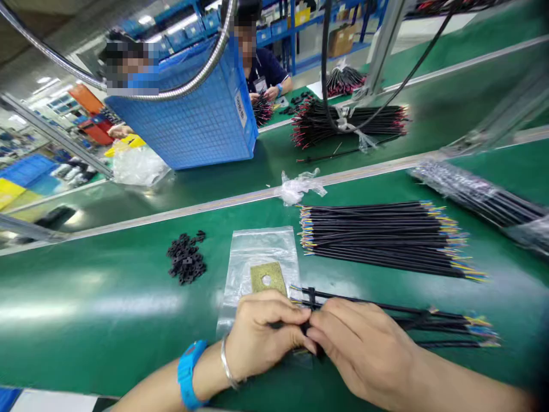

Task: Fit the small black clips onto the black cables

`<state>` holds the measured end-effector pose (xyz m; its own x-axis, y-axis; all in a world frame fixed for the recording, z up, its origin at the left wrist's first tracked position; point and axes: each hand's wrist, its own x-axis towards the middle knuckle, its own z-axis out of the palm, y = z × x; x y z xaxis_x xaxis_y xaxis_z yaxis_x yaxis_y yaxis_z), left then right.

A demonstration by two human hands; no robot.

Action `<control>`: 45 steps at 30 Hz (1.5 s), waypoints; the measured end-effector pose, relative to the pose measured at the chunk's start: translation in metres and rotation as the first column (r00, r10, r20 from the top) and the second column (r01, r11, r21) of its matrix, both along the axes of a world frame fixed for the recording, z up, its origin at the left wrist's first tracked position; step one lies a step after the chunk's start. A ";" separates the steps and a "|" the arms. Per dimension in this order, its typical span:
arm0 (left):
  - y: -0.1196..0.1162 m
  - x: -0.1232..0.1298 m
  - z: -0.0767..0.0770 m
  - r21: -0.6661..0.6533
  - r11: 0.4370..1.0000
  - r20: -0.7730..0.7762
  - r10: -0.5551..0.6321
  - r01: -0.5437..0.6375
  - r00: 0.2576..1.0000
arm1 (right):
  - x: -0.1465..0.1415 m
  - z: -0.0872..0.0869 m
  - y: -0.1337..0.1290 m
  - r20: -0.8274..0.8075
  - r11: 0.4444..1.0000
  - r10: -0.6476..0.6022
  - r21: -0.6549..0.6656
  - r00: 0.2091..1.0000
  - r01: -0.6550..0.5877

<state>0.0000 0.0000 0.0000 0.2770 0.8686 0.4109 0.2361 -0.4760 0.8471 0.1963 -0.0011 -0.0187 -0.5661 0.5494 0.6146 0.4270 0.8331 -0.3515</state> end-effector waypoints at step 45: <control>0.081 -0.158 -0.017 0.257 0.844 -0.885 0.401 -0.470 0.235 | 0.021 -0.021 0.052 0.357 0.968 -0.073 -0.201 0.931 0.153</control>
